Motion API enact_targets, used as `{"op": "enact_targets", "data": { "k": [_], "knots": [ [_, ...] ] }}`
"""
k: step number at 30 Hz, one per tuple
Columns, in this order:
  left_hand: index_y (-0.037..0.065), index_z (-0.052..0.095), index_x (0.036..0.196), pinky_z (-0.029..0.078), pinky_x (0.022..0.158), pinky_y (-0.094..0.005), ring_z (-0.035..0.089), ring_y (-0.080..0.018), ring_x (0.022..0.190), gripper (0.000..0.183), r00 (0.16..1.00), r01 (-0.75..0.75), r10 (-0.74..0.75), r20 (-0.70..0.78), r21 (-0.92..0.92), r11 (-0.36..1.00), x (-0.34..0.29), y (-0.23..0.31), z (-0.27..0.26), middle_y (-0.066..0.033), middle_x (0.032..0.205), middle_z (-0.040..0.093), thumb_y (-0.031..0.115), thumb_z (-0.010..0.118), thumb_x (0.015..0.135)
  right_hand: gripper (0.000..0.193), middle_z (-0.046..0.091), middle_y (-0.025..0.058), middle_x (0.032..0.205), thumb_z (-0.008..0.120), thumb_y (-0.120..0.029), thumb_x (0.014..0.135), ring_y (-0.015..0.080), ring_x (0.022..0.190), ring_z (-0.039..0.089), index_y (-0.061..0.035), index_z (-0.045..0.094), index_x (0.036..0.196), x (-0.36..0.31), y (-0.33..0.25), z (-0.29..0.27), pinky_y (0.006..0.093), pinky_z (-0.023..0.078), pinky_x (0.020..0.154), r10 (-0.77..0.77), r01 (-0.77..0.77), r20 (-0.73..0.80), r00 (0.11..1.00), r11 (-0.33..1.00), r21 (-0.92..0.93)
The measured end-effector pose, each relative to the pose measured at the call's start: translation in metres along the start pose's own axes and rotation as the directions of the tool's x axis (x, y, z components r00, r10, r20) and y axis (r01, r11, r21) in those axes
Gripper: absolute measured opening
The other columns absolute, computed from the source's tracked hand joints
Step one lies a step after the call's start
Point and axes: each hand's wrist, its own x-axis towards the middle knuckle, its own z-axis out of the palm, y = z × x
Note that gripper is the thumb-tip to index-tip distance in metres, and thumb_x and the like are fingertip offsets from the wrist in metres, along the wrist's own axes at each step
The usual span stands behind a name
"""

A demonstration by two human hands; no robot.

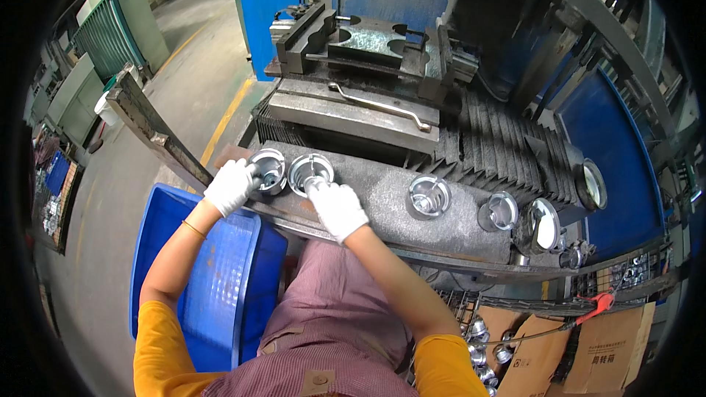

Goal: The person processes and cleans metal piston parts using industrial machinery and an air blow gun.

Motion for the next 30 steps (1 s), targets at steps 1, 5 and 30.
{"op": "enact_targets", "data": {
  "k": [1,5,30],
  "knots": [
    [0.011,0.062,0.083,0.044,0.069,-0.0384,0.055,-0.0262,0.083,0.014,0.999,0.043,-0.043,-0.014,0.022,0.999,-0.003,0.002,-0.002,-0.0082,0.086,0.058,0.022,0.055,0.08,0.027,0.062,0.0121,0.097,0.051,-0.014,0.083,0.0255,0.081,0.062,-0.009,0.057,0.109,0.002,0.006,0.011,0.0372,0.049,0.071,-0.028,0.034,0.071,0.997,0.996,-0.087],
    [0.017,0.066,0.082,0.043,0.066,-0.0363,0.054,-0.0224,0.077,0.012,0.97,0.016,-0.002,-0.243,0.057,0.998,-0.002,-0.007,-0.005,-0.0021,0.093,0.06,0.016,0.056,0.076,0.018,0.061,0.0106,0.079,0.056,-0.01,0.076,0.026,0.073,0.061,-0.0098,0.06,0.094,-0.009,0.023,-0.03,0.038,0.048,0.065,-0.07,0.067,-0.168,0.983,0.997,-0.025],
    [0.004,0.066,0.102,0.046,0.089,-0.0384,0.059,-0.0327,0.097,0.024,0.987,-0.005,-0.029,-0.157,-0.214,0.977,0.238,-0.066,-0.103,-0.0124,0.104,0.064,0.012,0.064,0.079,0.021,0.066,0.0149,0.095,0.051,-0.005,0.079,0.0292,0.093,0.064,-0.009,0.066,0.093,0.137,0.161,-0.156,0.0395,0.05,0.082,0.358,-0.38,-0.131,0.924,0.898,-0.221]
  ]
}}
